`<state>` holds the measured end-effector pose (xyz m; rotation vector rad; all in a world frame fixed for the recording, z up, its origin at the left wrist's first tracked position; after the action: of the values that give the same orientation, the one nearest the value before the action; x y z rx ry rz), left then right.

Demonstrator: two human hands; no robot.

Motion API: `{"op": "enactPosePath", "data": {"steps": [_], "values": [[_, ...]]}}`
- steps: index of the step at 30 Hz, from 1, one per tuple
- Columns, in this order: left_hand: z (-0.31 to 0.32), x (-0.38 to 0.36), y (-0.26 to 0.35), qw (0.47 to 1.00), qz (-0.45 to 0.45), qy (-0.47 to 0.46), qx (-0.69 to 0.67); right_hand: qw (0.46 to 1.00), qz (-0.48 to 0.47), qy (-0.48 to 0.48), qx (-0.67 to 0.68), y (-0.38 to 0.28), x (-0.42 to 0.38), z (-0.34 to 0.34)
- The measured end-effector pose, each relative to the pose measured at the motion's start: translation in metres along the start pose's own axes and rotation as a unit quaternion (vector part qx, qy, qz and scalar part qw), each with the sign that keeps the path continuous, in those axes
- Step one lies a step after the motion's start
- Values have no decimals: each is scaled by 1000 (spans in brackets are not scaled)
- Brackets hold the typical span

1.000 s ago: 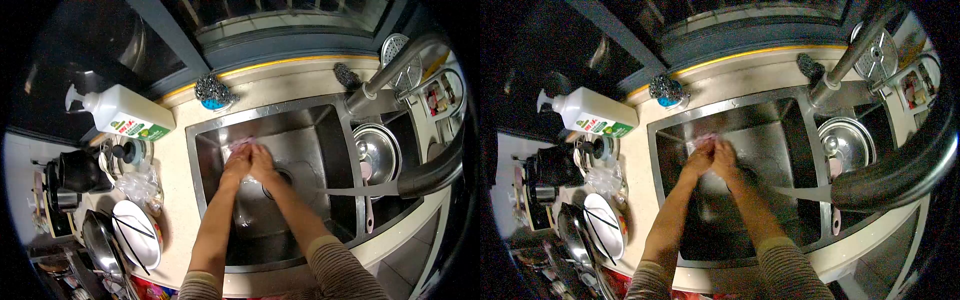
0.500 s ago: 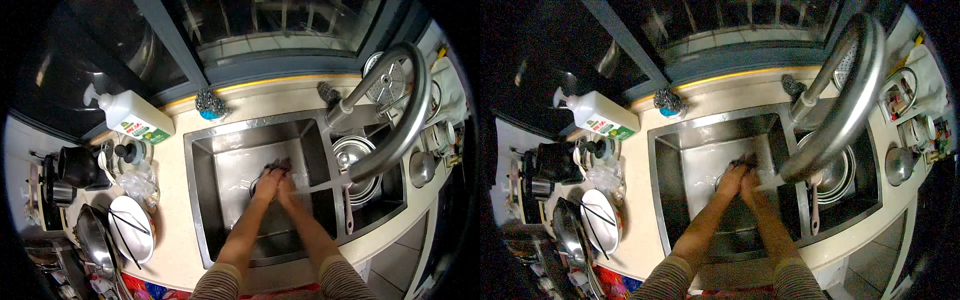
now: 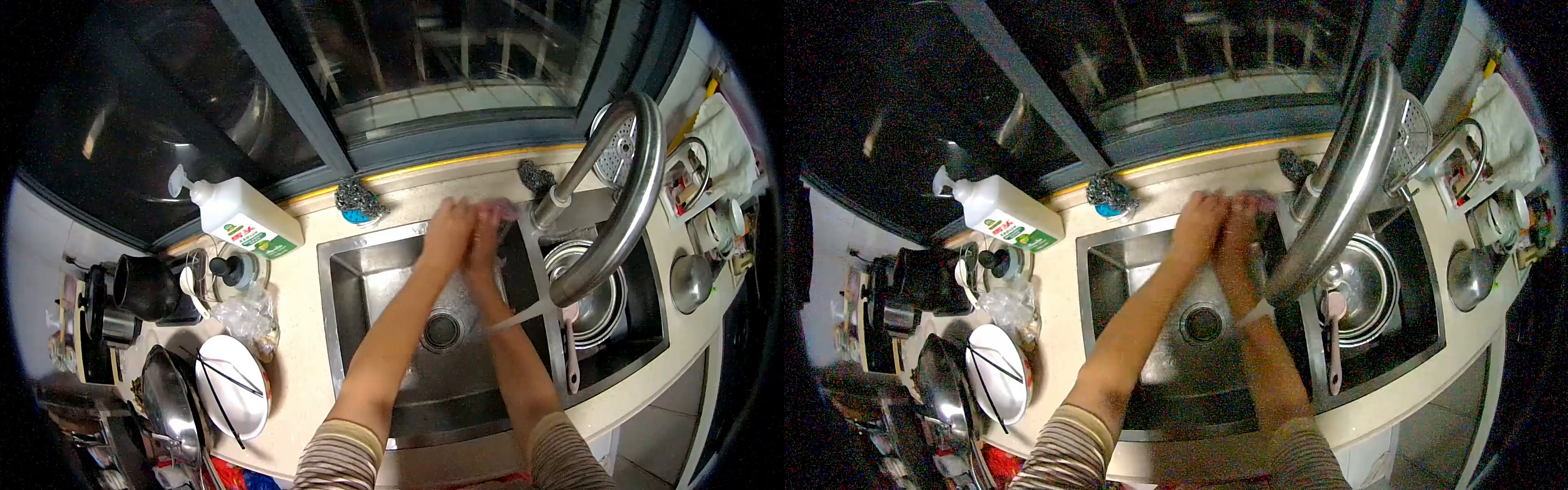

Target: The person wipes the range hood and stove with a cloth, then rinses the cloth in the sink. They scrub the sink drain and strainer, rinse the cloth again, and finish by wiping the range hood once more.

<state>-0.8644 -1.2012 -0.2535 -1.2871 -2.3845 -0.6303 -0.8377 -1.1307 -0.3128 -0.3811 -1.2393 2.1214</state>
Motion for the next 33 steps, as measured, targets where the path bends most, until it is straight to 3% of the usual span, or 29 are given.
{"op": "enactPosePath", "data": {"steps": [1,2,3,5,8,11,13,14,15,17,19,23,24,25,27,31,33], "values": [[-3,-10,-16,999,-22,-3,26,959,-110,-14,-263,-3,-6,10],[-7,-21,-33,998,-44,-7,52,838,-208,-28,-504,-1,-17,24],[-27,-36,-36,996,-56,5,76,648,-285,-42,-705,3,-31,40],[-40,-65,-53,993,-34,24,113,704,-190,-83,-680,19,-43,64],[-59,-104,-64,987,-70,31,142,785,-258,-140,-546,20,-74,89],[-97,-122,-59,945,-326,-2,-38,837,-269,-184,-440,25,-88,96],[-105,-111,-61,897,-397,135,-138,873,-251,-178,-379,18,-94,99],[-105,-102,-66,860,-427,204,-189,886,-274,-124,-353,13,-93,98],[-100,-94,-73,868,-416,197,-186,913,-205,-112,-334,-9,-91,96],[-82,-77,-95,881,-397,185,-180,910,-194,-5,-367,-14,-71,87],[-64,-64,-107,867,-414,233,-151,932,-134,13,-336,-39,-43,85],[-66,-57,-112,842,-471,200,-168,735,-280,37,-616,-19,-9,78],[-67,-64,-118,829,-393,261,-300,695,-291,18,-657,-8,-13,81],[-93,-59,-100,806,-417,284,-310,654,-299,0,-695,-3,-17,90],[-111,-68,-106,811,-373,343,-294,680,-321,-51,-657,5,-30,116],[-124,-77,-132,867,-329,296,-230,706,-360,-160,-588,57,-67,159],[-122,-76,-132,872,-324,271,-246,751,-286,-271,-530,58,-95,151]]}}
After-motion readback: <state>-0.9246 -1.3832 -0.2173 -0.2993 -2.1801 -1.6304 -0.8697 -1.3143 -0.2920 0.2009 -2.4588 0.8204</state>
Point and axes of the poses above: each hand's wrist, its own x-axis towards the middle knuckle, its own z-axis out of the palm, y = z × x, the point moved 2 cm from there along x, towards the middle knuckle, and after that the axes turned 2 degrees about -x, right-handed, at the moved point
